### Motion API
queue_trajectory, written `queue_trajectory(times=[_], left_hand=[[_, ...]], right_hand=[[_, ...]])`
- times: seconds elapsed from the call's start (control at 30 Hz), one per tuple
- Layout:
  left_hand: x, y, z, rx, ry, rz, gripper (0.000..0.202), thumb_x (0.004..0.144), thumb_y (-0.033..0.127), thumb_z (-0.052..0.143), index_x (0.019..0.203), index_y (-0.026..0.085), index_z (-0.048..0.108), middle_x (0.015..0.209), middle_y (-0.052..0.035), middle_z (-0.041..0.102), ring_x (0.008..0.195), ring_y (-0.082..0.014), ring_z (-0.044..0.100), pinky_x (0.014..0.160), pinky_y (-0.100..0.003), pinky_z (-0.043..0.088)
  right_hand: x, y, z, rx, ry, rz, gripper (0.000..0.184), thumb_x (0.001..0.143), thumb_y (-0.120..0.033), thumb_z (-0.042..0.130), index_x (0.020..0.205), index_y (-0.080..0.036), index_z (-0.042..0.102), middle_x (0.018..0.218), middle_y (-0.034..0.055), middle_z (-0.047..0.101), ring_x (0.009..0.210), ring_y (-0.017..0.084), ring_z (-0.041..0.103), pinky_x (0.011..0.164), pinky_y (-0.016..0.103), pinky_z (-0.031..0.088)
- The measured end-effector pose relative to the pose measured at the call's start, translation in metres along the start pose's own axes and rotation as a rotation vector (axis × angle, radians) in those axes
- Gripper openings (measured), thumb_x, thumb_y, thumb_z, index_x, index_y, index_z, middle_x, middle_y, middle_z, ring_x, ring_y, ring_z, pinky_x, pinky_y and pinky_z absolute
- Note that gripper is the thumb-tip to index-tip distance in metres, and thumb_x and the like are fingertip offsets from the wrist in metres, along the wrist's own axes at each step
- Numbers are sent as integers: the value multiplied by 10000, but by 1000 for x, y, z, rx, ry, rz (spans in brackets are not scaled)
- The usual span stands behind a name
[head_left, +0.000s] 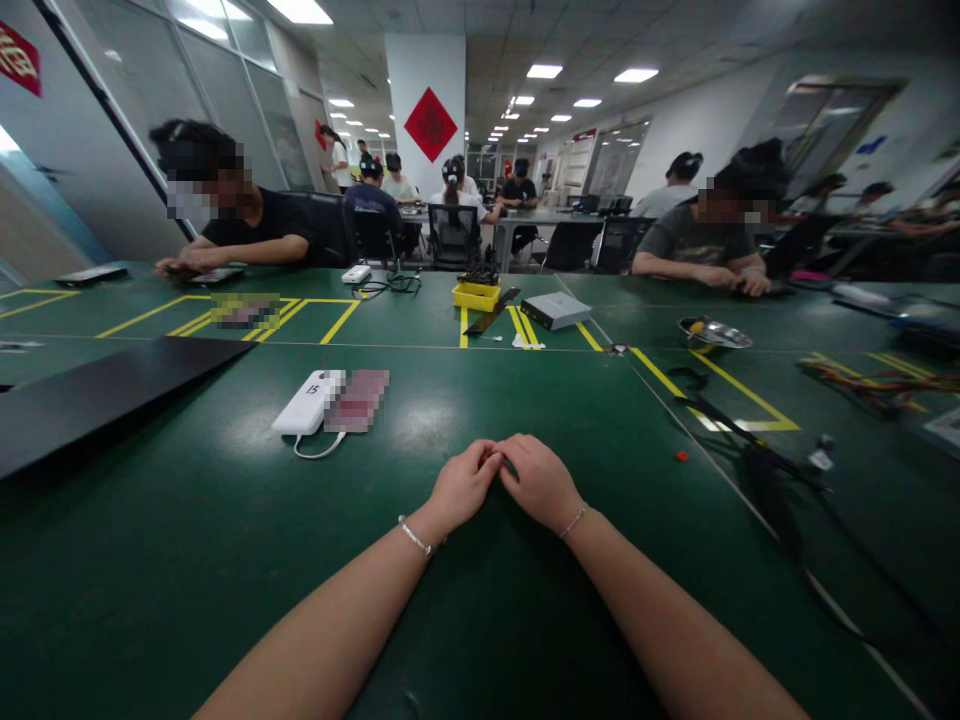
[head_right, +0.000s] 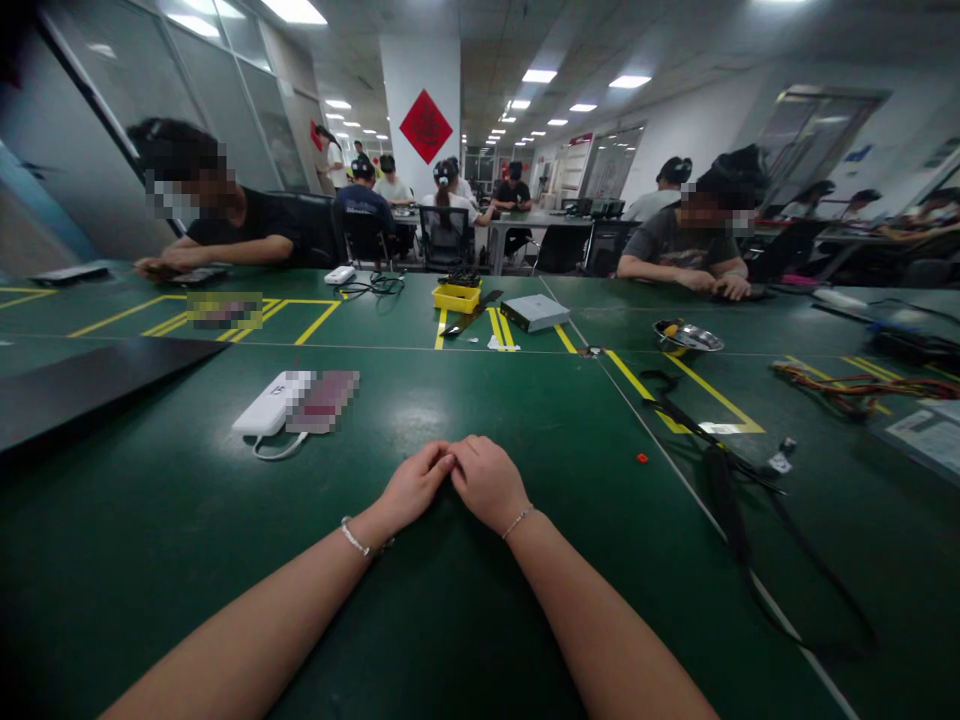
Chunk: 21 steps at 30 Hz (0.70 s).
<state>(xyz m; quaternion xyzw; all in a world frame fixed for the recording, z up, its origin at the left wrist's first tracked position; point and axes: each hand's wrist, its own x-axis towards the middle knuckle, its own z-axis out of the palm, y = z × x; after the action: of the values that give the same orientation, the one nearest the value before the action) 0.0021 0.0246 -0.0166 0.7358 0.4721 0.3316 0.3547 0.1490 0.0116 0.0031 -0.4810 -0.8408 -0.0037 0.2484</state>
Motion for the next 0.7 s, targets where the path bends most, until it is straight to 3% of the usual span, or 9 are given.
queue_trajectory(times=[0.13, 0.2, 0.27, 0.4, 0.5, 0.6, 0.7], left_hand=[[2, -1, 0, -82, -23, -32, 236, 841, 351, 403, 877, 200, 580, 856, -22, 650, 792, -167, 581, 735, -274, 436], [3, 0, -2, -201, -23, -64, 217, 829, 341, 424, 863, 185, 571, 815, -28, 653, 763, -161, 580, 720, -271, 434], [4, 1, -4, -358, -3, -105, 221, 826, 347, 427, 867, 169, 553, 769, -31, 654, 740, -150, 579, 718, -266, 432], [6, 3, -9, -506, 78, -166, 249, 820, 370, 435, 830, 150, 553, 643, -7, 608, 641, -117, 545, 660, -233, 414], [8, 2, -10, -535, 94, -197, 254, 823, 369, 420, 820, 149, 548, 599, 7, 577, 565, -99, 507, 565, -210, 383], [10, 1, -10, -529, 63, -232, 253, 824, 366, 407, 832, 150, 540, 612, -1, 586, 548, -97, 499, 504, -197, 354], [12, 1, -9, -489, 42, -249, 231, 823, 344, 403, 833, 156, 537, 625, -6, 595, 549, -97, 502, 481, -191, 347]], right_hand=[[-1, 1, -3, 105, -48, -32, 219, 810, -229, 454, 991, -172, 562, 919, 78, 601, 879, 193, 524, 814, 327, 419], [-1, 12, -12, 147, -70, 37, 323, 800, -304, 484, 1094, -174, 518, 964, 77, 596, 893, 189, 535, 816, 321, 426], [-5, 33, -26, 59, -43, 239, 402, 799, -362, 473, 1151, -168, 488, 1003, 102, 579, 909, 210, 539, 804, 346, 432], [-29, 97, -58, -323, 42, 865, 481, 798, -405, 417, 1179, -119, 485, 1092, 202, 499, 982, 316, 517, 777, 437, 424], [-55, 141, -75, -308, -39, 1166, 584, 785, -482, 385, 1225, -105, 457, 1148, 242, 452, 1002, 355, 516, 772, 454, 428], [-73, 165, -79, -250, -98, 1267, 568, 774, -470, 398, 1213, -121, 486, 1166, 248, 451, 960, 353, 543, 741, 443, 444], [-78, 172, -77, -268, -113, 1204, 386, 763, -320, 433, 1060, -141, 602, 1098, 214, 522, 900, 321, 570, 706, 419, 453]])
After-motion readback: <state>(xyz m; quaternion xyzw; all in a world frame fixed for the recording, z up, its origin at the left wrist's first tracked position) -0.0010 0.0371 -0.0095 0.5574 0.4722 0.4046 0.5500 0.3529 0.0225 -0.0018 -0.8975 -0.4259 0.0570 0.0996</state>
